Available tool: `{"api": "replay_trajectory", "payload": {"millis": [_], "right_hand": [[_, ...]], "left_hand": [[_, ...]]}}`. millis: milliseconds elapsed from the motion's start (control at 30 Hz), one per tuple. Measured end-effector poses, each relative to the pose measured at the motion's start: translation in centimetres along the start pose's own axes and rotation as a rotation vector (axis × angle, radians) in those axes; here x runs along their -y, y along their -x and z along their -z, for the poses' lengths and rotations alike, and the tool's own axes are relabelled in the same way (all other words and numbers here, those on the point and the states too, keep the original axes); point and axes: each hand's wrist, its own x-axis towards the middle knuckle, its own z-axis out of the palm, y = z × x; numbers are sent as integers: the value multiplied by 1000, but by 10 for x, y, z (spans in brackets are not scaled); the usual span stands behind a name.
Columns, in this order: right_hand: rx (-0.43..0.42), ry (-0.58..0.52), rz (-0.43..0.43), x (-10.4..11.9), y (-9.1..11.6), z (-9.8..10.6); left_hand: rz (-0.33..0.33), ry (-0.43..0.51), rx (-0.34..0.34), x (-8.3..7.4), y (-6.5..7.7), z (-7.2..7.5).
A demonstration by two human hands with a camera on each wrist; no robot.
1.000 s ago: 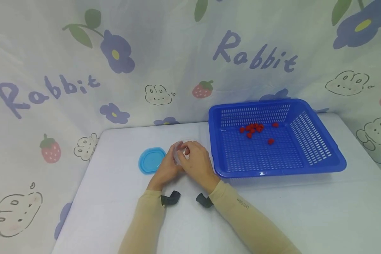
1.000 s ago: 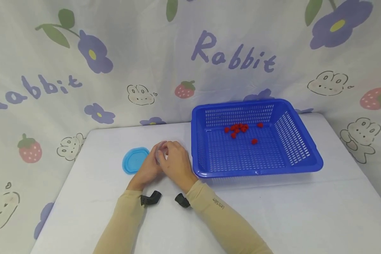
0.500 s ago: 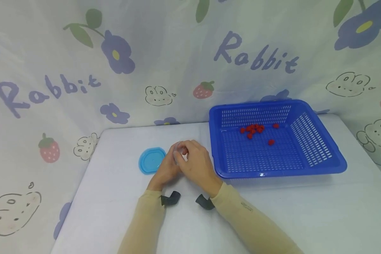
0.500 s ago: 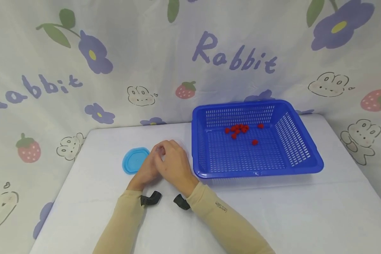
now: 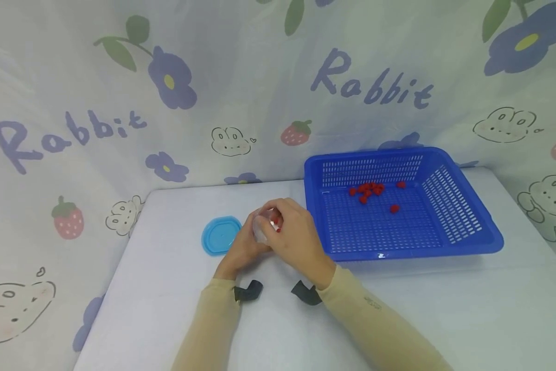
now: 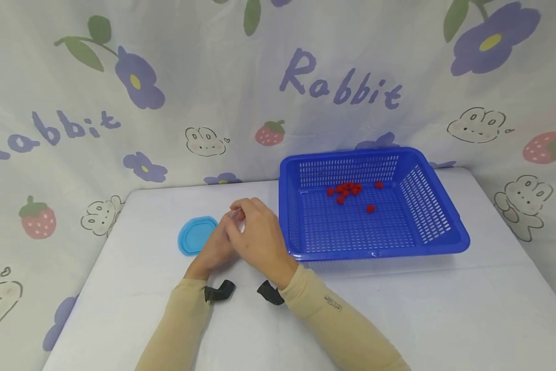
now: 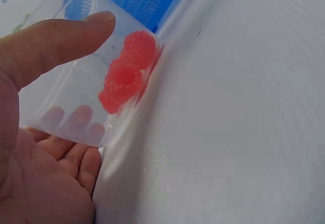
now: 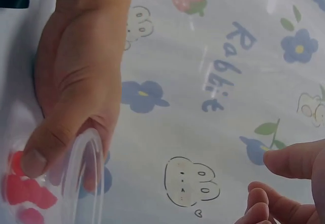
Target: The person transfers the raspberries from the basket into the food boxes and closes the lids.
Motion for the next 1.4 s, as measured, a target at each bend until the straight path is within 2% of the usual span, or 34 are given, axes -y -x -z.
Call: {"api": "replay_trajectory", "payload": {"millis": [133,433,600,1000,1233,1400], "right_hand": [[-3,-7,5,1,-2,8],[-29,11,39,-2,-13,28],[-39,12,48,-5,-18,37],[-41,20,37,-8,-29,59],[-45,52,24,-20,-37,74],[-33,77,-20,-31,-44,83]], "left_hand": [[14,13,-9,0,0,-1],[86,-26,-29,-4,0,-2],[74,-31,-29,-4,-1,-3],[101,-21,-38,-3,-2,-5],[102,-3,-37,-3,-1,-5],[95,2,-33,-3,-1,-5]]}}
